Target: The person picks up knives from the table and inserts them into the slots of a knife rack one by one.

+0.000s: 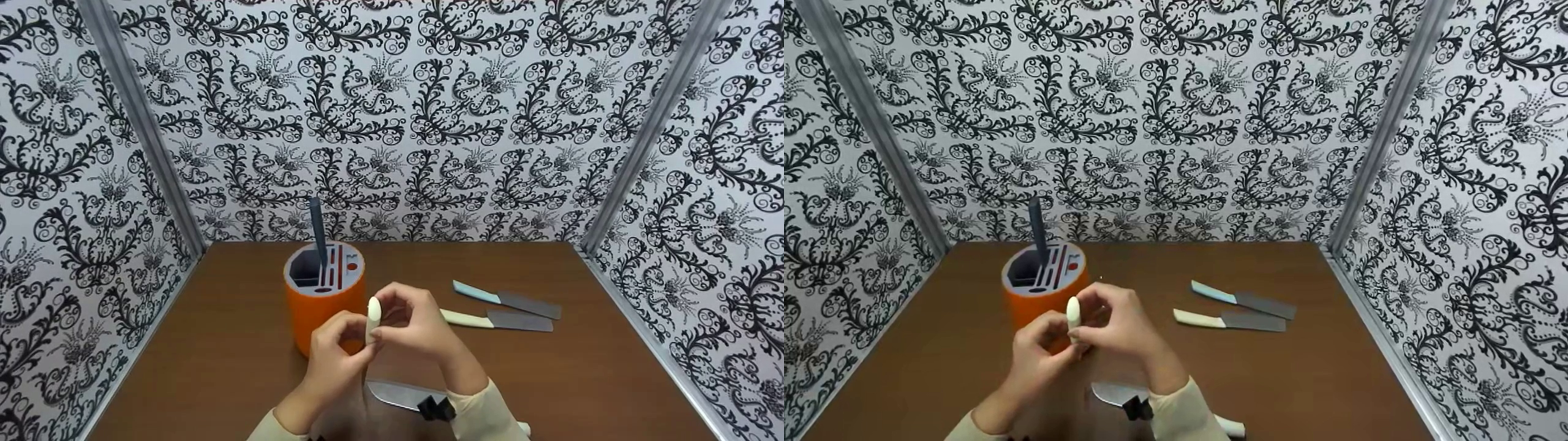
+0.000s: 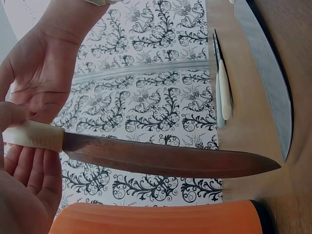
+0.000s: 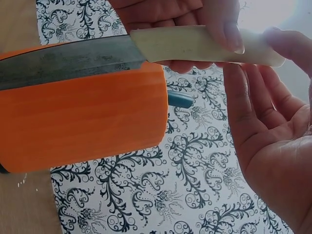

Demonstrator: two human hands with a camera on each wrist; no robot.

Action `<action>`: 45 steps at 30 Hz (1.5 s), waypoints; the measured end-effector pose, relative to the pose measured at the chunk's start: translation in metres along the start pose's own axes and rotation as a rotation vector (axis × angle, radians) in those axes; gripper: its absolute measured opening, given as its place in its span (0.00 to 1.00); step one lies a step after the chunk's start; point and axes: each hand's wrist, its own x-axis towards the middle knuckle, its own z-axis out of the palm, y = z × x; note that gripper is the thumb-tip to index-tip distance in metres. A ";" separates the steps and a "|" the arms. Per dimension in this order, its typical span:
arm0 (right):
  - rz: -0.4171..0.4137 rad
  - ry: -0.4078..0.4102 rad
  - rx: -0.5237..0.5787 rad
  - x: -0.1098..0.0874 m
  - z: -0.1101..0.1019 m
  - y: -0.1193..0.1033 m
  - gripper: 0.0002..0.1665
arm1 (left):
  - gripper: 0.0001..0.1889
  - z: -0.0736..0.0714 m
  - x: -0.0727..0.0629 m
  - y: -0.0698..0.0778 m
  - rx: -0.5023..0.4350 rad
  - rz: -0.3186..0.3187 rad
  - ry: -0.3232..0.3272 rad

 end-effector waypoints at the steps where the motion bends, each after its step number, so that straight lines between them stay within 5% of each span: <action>1: 0.002 -0.002 0.001 0.000 0.000 0.000 0.20 | 0.14 0.000 0.000 0.000 0.007 -0.002 0.001; 9: -0.041 0.023 0.027 0.004 -0.010 0.013 0.17 | 0.18 -0.007 0.005 0.004 0.040 -0.030 0.016; 16: 0.035 0.265 0.097 0.013 -0.013 0.048 0.15 | 0.19 -0.012 0.008 0.008 0.088 -0.008 0.068; 21: 0.153 0.401 0.063 0.015 -0.007 0.081 0.26 | 0.19 -0.015 0.008 0.012 0.076 -0.017 0.085; 29: 0.232 0.274 0.054 0.019 0.019 0.111 0.52 | 0.19 -0.033 0.021 0.031 0.107 0.022 0.169; 38: 0.222 0.220 0.146 0.017 0.039 0.140 0.44 | 0.17 -0.051 0.031 0.062 0.066 -0.018 0.266; 45: 0.231 0.235 0.113 0.012 0.045 0.152 0.46 | 0.17 -0.059 0.038 0.079 -0.049 0.088 0.355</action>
